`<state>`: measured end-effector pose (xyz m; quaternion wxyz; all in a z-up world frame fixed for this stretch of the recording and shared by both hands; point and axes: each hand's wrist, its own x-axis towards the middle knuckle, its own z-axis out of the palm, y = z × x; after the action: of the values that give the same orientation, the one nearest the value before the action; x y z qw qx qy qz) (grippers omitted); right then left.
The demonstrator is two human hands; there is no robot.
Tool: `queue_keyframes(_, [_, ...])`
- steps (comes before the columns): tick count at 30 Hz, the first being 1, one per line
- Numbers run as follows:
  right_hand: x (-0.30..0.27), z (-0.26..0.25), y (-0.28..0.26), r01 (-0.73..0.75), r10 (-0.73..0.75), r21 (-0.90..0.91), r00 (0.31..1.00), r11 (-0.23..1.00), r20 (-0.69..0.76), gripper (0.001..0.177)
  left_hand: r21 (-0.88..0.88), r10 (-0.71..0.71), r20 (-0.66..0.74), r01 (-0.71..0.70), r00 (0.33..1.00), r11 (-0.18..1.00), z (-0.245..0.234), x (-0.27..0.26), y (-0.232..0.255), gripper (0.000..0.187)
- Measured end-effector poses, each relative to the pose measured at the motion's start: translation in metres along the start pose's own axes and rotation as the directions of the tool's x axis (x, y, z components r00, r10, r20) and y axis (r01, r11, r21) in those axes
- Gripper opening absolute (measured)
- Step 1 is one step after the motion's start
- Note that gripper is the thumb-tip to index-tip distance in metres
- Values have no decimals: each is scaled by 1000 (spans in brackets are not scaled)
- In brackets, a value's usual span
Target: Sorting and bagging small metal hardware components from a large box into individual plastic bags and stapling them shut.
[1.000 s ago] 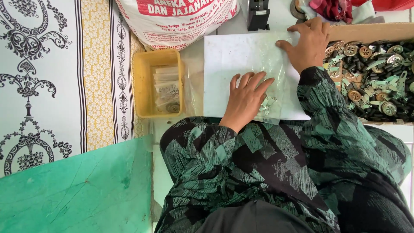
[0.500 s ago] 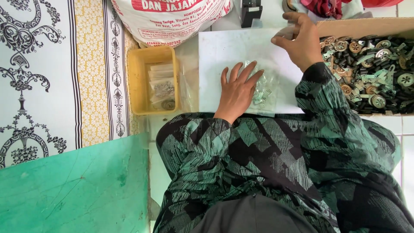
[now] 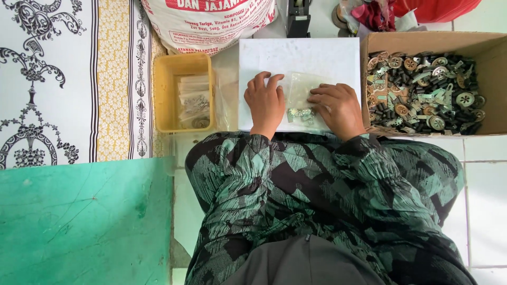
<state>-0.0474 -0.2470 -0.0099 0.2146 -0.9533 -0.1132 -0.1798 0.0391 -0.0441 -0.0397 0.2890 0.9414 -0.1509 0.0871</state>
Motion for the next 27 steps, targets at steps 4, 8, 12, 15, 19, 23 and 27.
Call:
queue_keyframes(4, [-6, 9, 2, 22, -23, -35, 999, 999, -27, 16, -97, 60, -42, -64, 997, 993, -13, -1, 6, 29])
queue_keyframes(8, [-5, 10, 5, 20, -22, -63, 1000, 998, -23, 17, -83, 212, 16, -210, 977, 974, -14, -5, 12, 21])
queue_keyframes(12, [-7, 8, 10, 12, -9, -69, 999, 998, 48, 27, -27, 246, 52, -245, 968, 969, -7, -8, 8, 20])
queue_keyframes(15, [-7, -2, 2, -23, 25, -23, 997, 999, 74, 41, 16, 238, 69, -239, 969, 971, 6, -9, -1, 25])
queue_keyframes(19, [0, -15, -11, -58, 57, 21, 997, 998, 59, 49, 36, 244, 70, -247, 967, 968, 7, -9, 0, 26])
queue_keyframes(23, [-2, -17, -17, 5, -9, 20, 975, 1000, 221, 70, 27, 240, 70, -242, 968, 970, 5, -10, 1, 26])
queue_keyframes(27, [-5, -4, 15, -115, 127, -83, 980, 990, 155, 28, 2, 231, 64, -232, 971, 973, 9, -10, 1, 26])
